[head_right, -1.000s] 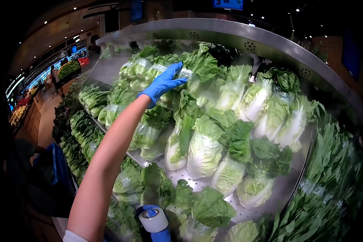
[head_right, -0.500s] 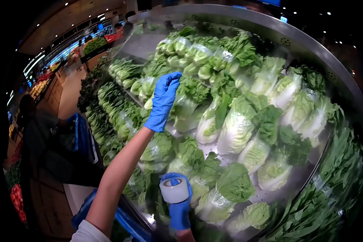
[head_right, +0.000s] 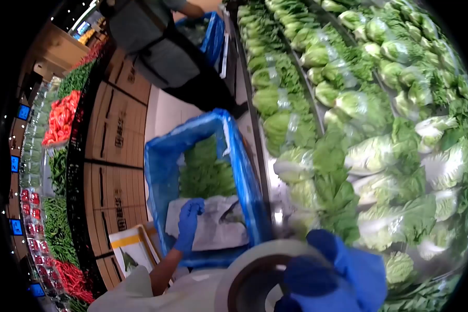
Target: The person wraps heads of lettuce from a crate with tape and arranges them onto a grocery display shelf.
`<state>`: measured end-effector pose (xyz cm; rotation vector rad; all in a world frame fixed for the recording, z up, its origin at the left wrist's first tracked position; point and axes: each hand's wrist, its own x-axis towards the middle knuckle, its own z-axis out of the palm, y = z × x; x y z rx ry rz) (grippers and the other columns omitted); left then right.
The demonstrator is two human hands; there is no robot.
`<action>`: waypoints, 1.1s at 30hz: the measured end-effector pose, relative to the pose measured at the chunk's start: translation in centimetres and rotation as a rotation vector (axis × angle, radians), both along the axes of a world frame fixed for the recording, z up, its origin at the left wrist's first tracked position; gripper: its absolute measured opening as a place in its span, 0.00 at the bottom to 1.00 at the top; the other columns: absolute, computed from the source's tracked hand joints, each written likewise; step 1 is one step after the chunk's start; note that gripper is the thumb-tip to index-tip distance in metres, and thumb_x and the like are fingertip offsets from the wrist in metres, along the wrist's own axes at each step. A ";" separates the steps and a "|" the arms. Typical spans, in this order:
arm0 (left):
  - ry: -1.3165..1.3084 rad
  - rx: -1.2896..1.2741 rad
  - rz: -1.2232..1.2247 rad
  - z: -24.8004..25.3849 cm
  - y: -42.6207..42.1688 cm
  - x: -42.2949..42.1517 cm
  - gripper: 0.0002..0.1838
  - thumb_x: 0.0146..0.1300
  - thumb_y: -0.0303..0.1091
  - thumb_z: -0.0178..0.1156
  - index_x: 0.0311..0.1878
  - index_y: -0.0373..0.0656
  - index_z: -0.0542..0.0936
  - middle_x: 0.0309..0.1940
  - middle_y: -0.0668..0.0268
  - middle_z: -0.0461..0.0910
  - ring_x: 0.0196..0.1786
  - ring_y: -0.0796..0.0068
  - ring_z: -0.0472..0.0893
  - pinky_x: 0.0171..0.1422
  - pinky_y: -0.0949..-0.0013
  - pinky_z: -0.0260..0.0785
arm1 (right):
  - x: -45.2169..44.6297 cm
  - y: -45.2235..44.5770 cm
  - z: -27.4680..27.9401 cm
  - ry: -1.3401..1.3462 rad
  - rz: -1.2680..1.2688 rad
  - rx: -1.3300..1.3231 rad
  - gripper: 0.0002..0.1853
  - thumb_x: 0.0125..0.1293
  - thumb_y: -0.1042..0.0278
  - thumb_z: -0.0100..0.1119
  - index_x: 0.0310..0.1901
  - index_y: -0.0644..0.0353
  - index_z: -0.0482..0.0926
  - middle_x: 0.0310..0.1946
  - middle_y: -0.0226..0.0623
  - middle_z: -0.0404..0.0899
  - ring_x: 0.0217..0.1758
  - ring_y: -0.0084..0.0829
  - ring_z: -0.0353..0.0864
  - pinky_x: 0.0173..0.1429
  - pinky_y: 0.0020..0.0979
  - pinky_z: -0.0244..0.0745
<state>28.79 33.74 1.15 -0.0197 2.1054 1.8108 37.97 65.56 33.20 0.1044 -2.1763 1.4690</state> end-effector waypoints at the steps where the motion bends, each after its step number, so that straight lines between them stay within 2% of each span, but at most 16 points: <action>1: 0.073 -0.020 0.023 -1.1 -2.2 -0.6 0.11 0.65 0.23 0.45 0.46 0.34 0.76 0.35 0.66 0.77 0.34 0.80 0.75 0.42 0.76 0.69 | -0.9 -1.9 0.0 0.008 0.042 0.108 0.23 0.54 0.60 0.57 0.46 0.71 0.75 0.37 0.46 0.78 0.34 0.35 0.78 0.41 0.36 0.74; 2: 0.146 -0.046 0.043 -1.6 -3.5 -0.7 0.11 0.65 0.24 0.45 0.46 0.35 0.76 0.34 0.66 0.77 0.33 0.80 0.74 0.40 0.76 0.68 | -1.8 -3.5 -0.1 0.003 0.062 0.173 0.22 0.54 0.61 0.57 0.46 0.71 0.75 0.36 0.46 0.78 0.34 0.35 0.78 0.42 0.35 0.74; 6: -0.086 0.151 0.194 -1.8 -5.5 -1.0 0.11 0.65 0.24 0.46 0.45 0.35 0.77 0.32 0.67 0.77 0.32 0.81 0.73 0.39 0.76 0.67 | -5.3 -10.3 -2.4 0.022 0.083 0.349 0.19 0.54 0.66 0.57 0.46 0.70 0.75 0.36 0.44 0.78 0.35 0.33 0.78 0.42 0.32 0.74; 12: 0.023 -0.045 0.260 -2.1 -11.8 -2.0 0.11 0.65 0.23 0.46 0.46 0.36 0.76 0.35 0.67 0.77 0.34 0.81 0.74 0.43 0.77 0.67 | -7.9 -16.8 -7.9 -0.003 -0.141 0.342 0.16 0.53 0.74 0.56 0.45 0.70 0.75 0.35 0.42 0.79 0.36 0.30 0.79 0.43 0.26 0.75; 15: 0.241 -0.331 0.087 -3.4 -13.9 -3.4 0.12 0.63 0.27 0.52 0.49 0.39 0.75 0.41 0.61 0.77 0.44 0.71 0.76 0.50 0.73 0.67 | -7.7 -17.3 -14.7 -0.227 -0.306 0.099 0.15 0.53 0.78 0.56 0.45 0.70 0.75 0.35 0.41 0.79 0.36 0.28 0.79 0.44 0.23 0.75; 16: 0.371 -0.421 -0.030 -3.8 -14.1 -4.4 0.14 0.63 0.29 0.54 0.51 0.40 0.74 0.44 0.59 0.76 0.48 0.68 0.76 0.52 0.71 0.66 | -7.1 -16.8 -18.2 -0.328 -0.298 -0.039 0.16 0.56 0.78 0.52 0.48 0.70 0.74 0.36 0.41 0.79 0.37 0.29 0.79 0.44 0.25 0.75; 17: 0.403 -0.543 -0.126 -4.4 -13.9 -5.4 0.18 0.61 0.35 0.57 0.54 0.42 0.73 0.49 0.58 0.74 0.53 0.66 0.73 0.56 0.69 0.64 | -6.7 -17.1 -20.5 -0.432 -0.220 -0.369 0.17 0.54 0.78 0.56 0.48 0.66 0.76 0.40 0.35 0.79 0.39 0.24 0.77 0.45 0.24 0.73; 18: 0.440 -0.663 -0.223 -5.0 -13.4 -6.5 0.23 0.58 0.40 0.60 0.57 0.44 0.71 0.54 0.56 0.71 0.59 0.64 0.70 0.61 0.68 0.61 | -5.8 -16.9 -24.2 -0.509 -0.170 -0.404 0.17 0.54 0.81 0.53 0.48 0.65 0.76 0.40 0.34 0.79 0.39 0.22 0.77 0.46 0.22 0.73; 20: 0.644 -0.860 -0.337 -8.3 -12.7 -8.4 0.25 0.57 0.39 0.60 0.58 0.46 0.69 0.53 0.57 0.71 0.56 0.61 0.71 0.58 0.64 0.63 | -4.1 -18.7 -28.9 -0.636 -0.224 -0.623 0.15 0.57 0.79 0.51 0.47 0.63 0.76 0.40 0.34 0.79 0.41 0.22 0.78 0.47 0.24 0.73; 21: 0.741 -0.958 -0.398 -9.0 -12.3 -8.3 0.26 0.56 0.39 0.60 0.59 0.47 0.69 0.52 0.58 0.71 0.55 0.60 0.71 0.56 0.63 0.64 | -4.8 -19.8 -28.4 -0.720 -0.070 -0.422 0.14 0.58 0.76 0.51 0.47 0.63 0.76 0.41 0.37 0.79 0.43 0.27 0.78 0.49 0.28 0.73; 22: 0.846 -1.054 -0.450 -9.5 -11.9 -8.2 0.27 0.56 0.39 0.60 0.60 0.48 0.68 0.52 0.59 0.71 0.53 0.59 0.72 0.54 0.61 0.65 | -5.9 -20.4 -30.9 -0.502 0.141 -0.295 0.15 0.55 0.75 0.52 0.45 0.63 0.78 0.44 0.41 0.79 0.49 0.34 0.77 0.54 0.31 0.70; 24: 0.516 -1.127 -0.827 -9.7 -11.7 -7.2 0.28 0.54 0.38 0.59 0.61 0.53 0.68 0.44 0.60 0.72 0.45 0.58 0.73 0.47 0.59 0.67 | -7.3 -21.8 -32.3 -0.710 0.228 -0.061 0.14 0.46 0.76 0.59 0.39 0.64 0.81 0.58 0.47 0.68 0.61 0.41 0.67 0.64 0.35 0.62; 26: 0.552 -1.019 -0.802 -11.2 -12.5 -4.3 0.28 0.53 0.38 0.59 0.61 0.55 0.68 0.41 0.60 0.72 0.42 0.59 0.73 0.44 0.57 0.67 | -8.6 -23.0 -34.9 -0.619 0.390 0.231 0.16 0.42 0.77 0.59 0.37 0.64 0.82 0.62 0.46 0.64 0.66 0.44 0.60 0.68 0.37 0.56; 29: 0.417 -0.752 -0.766 -10.1 -14.0 0.6 0.28 0.53 0.37 0.58 0.60 0.59 0.69 0.38 0.60 0.71 0.40 0.60 0.73 0.41 0.58 0.68 | -8.1 -24.0 -38.7 -0.721 0.515 0.346 0.18 0.41 0.77 0.59 0.39 0.64 0.81 0.64 0.42 0.61 0.68 0.44 0.56 0.69 0.37 0.55; 32: 0.131 -0.682 -0.911 -9.4 -15.9 2.9 0.27 0.57 0.43 0.57 0.62 0.58 0.67 0.40 0.57 0.71 0.42 0.56 0.73 0.43 0.57 0.69 | -5.4 -23.5 -42.0 -0.884 0.609 0.354 0.20 0.41 0.71 0.62 0.41 0.61 0.80 0.65 0.36 0.60 0.67 0.44 0.57 0.66 0.36 0.61; 33: 0.192 -0.704 -0.889 -9.5 -16.3 3.3 0.24 0.58 0.41 0.55 0.60 0.55 0.69 0.40 0.56 0.71 0.43 0.54 0.73 0.46 0.57 0.69 | -4.7 -23.6 -41.7 -0.928 0.635 0.323 0.20 0.41 0.73 0.62 0.41 0.63 0.80 0.64 0.35 0.63 0.67 0.43 0.58 0.67 0.34 0.60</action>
